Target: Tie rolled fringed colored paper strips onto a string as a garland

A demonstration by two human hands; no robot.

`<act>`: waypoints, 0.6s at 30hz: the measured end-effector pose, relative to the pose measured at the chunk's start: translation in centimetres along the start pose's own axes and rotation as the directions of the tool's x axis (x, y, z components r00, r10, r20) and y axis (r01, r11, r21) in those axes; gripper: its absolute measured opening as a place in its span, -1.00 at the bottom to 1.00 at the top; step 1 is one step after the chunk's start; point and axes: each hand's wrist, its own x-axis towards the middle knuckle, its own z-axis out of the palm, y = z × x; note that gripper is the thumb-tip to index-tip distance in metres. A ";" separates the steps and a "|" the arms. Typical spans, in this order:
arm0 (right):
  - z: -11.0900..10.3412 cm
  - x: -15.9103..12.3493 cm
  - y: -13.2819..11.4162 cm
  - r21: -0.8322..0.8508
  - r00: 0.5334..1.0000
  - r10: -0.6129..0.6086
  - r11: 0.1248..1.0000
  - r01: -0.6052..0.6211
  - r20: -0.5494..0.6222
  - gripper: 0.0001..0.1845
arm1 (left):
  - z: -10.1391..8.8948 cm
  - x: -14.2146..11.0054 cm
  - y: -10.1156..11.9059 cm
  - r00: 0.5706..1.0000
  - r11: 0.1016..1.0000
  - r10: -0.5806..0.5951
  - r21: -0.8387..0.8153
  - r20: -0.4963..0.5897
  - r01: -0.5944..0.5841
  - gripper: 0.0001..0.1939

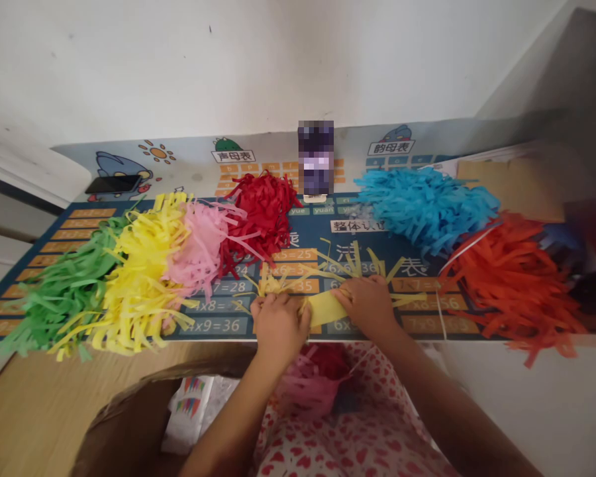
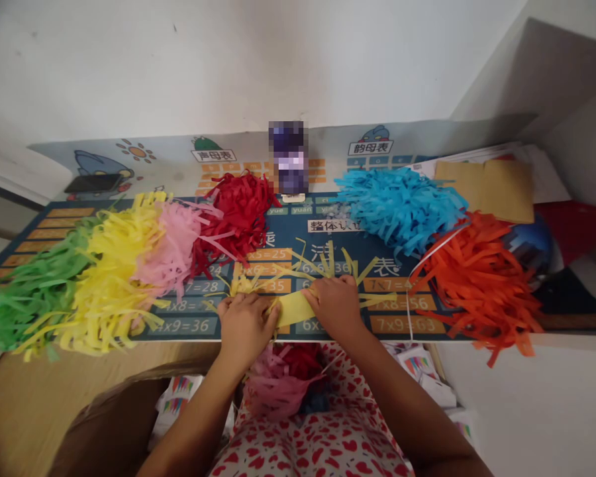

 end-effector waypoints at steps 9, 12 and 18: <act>0.1 -0.5 0.4 -0.009 0.980 0.084 0.996 -0.087 -0.182 -0.76 | -1.3 1.4 -1.5 0.785 0.785 0.616 0.043 0.064 -0.618 -0.82; -1.1 -1.1 1.2 -0.030 0.951 0.123 0.990 -0.137 -0.283 -0.73 | -2.4 1.8 -1.6 0.672 0.685 0.699 0.038 0.244 -0.727 -0.86; -3.0 -2.8 2.0 0.055 0.865 -0.496 0.864 0.500 -0.078 -0.81 | -2.5 0.4 -0.7 0.718 0.706 0.659 0.147 0.225 -0.693 -0.86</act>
